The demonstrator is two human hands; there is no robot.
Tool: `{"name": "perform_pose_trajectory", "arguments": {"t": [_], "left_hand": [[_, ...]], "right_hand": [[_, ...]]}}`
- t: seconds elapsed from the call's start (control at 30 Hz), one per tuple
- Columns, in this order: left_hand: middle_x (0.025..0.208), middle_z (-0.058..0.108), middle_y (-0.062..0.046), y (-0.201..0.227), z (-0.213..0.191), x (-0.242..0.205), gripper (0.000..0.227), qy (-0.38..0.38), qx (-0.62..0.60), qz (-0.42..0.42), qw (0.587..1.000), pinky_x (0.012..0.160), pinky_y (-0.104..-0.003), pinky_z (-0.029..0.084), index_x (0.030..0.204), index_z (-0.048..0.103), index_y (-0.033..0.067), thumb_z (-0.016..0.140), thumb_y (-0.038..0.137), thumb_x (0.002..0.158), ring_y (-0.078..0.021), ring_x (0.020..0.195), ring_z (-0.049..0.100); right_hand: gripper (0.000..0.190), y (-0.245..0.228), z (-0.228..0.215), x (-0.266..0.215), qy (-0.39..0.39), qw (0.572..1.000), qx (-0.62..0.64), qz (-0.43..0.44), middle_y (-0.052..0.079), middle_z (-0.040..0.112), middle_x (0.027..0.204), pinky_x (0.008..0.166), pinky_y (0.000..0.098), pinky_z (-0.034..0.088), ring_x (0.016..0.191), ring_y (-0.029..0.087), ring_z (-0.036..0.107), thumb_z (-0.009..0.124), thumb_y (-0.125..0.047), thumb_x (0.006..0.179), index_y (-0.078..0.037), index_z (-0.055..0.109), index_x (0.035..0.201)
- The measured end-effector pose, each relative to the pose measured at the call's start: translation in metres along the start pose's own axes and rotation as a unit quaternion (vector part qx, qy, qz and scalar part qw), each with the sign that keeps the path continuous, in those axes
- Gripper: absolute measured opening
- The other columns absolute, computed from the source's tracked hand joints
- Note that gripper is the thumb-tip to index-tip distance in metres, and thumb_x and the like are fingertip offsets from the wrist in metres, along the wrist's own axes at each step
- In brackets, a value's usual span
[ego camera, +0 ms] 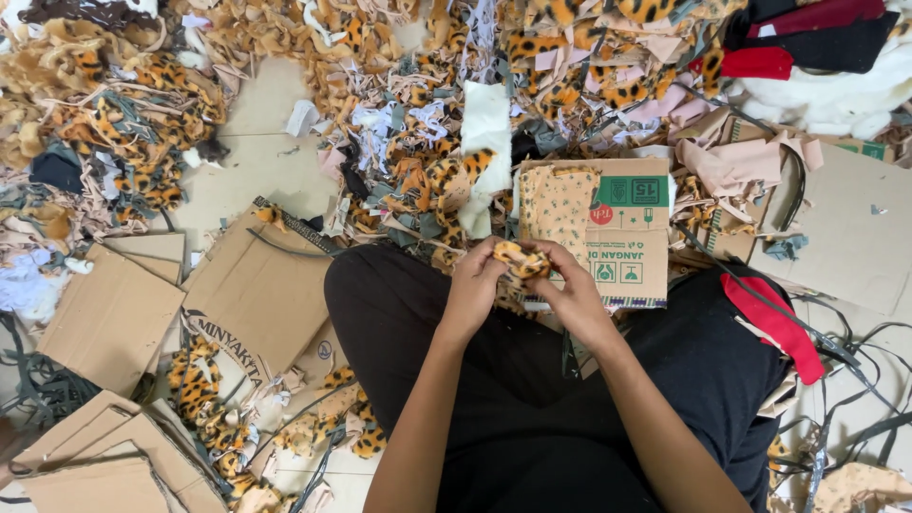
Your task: The person takes fabric scraps and batting from a large pile on the floor, places them onto cardboard sheets, and folds the fabric around the cardboard by hand.
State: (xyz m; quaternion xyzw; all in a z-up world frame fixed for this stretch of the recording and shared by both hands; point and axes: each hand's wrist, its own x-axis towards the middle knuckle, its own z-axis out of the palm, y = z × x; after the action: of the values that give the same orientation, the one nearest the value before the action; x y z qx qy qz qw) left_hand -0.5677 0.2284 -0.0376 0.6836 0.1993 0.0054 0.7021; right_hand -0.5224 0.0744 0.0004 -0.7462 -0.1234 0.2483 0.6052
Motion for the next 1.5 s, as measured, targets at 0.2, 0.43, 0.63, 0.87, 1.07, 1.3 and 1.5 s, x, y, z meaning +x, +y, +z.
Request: {"name": "perform_pose_trajectory", "arguments": {"t": [0.2,0.43,0.63,0.87,1.07,1.3,1.5], "left_hand": [[0.112,0.054,-0.018,-0.007,0.029,0.015,0.021,-0.009,-0.097,-0.028,0.995,0.099,-0.046,0.039,0.107,0.061,0.0004,0.045,0.008,0.095,-0.0283,0.108,0.047],[0.138,0.052,-0.033,0.030,0.075,-0.003,0.080,-0.055,-0.065,-0.066,0.994,0.100,-0.054,0.046,0.141,0.048,-0.0010,0.072,0.054,0.087,-0.0498,0.128,0.052],[0.105,0.067,-0.017,-0.027,0.100,0.015,0.026,-0.058,-0.043,-0.023,0.997,0.086,-0.042,0.052,0.118,0.064,0.0053,0.064,0.020,0.096,-0.0290,0.100,0.064],[0.112,0.069,-0.022,-0.059,0.116,0.032,0.042,-0.046,-0.009,-0.057,0.997,0.087,-0.045,0.056,0.128,0.061,0.0050,0.053,0.011,0.087,-0.0351,0.104,0.069],[0.122,0.064,-0.022,-0.049,0.120,0.028,0.046,-0.062,0.017,-0.047,0.997,0.092,-0.053,0.055,0.138,0.048,0.0001,0.057,0.015,0.095,-0.0411,0.117,0.064],[0.135,0.052,-0.021,-0.017,0.092,0.040,0.045,0.039,0.399,0.206,0.893,0.106,-0.055,0.044,0.139,0.052,0.0033,0.053,-0.006,0.094,-0.0391,0.132,0.052],[0.172,0.008,-0.015,-0.060,0.082,0.079,0.067,-0.053,0.575,0.178,0.796,0.122,-0.063,0.000,0.164,0.023,0.0208,0.051,0.034,0.106,-0.0366,0.159,0.001]], "right_hand": [[0.015,0.026,-0.020,0.006,0.083,0.994,0.061,-0.022,0.015,0.067,0.095,0.086,0.0403,0.056,0.095,0.022,0.064,0.069,-0.010,0.100,-0.002,0.074,0.112],[0.013,0.018,-0.058,-0.006,0.111,0.992,0.059,-0.011,0.009,0.066,0.093,0.085,0.0374,0.057,0.093,0.016,0.063,0.077,-0.003,0.092,-0.002,0.073,0.104],[0.014,0.027,-0.102,0.002,0.124,0.992,0.004,0.015,0.003,0.063,0.084,0.076,0.0271,0.054,0.081,0.009,0.061,0.077,-0.007,0.093,-0.008,0.074,0.106],[0.015,0.034,-0.138,0.052,0.123,0.986,-0.109,0.001,0.011,0.066,0.089,0.058,0.0282,0.049,0.071,0.015,0.060,0.078,-0.015,0.096,-0.009,0.075,0.110],[0.032,0.073,-0.157,0.107,0.151,0.955,-0.254,-0.030,0.004,0.075,0.102,0.081,0.0347,0.056,0.092,0.020,0.070,0.077,-0.020,0.089,-0.022,0.074,0.120],[0.028,0.084,-0.135,0.081,0.211,0.839,-0.453,-0.214,0.008,0.073,0.106,0.097,0.0371,0.052,0.104,0.027,0.067,0.067,0.004,0.091,-0.012,0.077,0.111],[0.053,0.117,-0.099,0.038,0.122,0.824,-0.532,-0.149,0.008,0.044,0.161,0.118,0.0594,0.027,0.150,0.031,0.036,0.059,-0.023,0.101,-0.020,0.051,0.153]]}}
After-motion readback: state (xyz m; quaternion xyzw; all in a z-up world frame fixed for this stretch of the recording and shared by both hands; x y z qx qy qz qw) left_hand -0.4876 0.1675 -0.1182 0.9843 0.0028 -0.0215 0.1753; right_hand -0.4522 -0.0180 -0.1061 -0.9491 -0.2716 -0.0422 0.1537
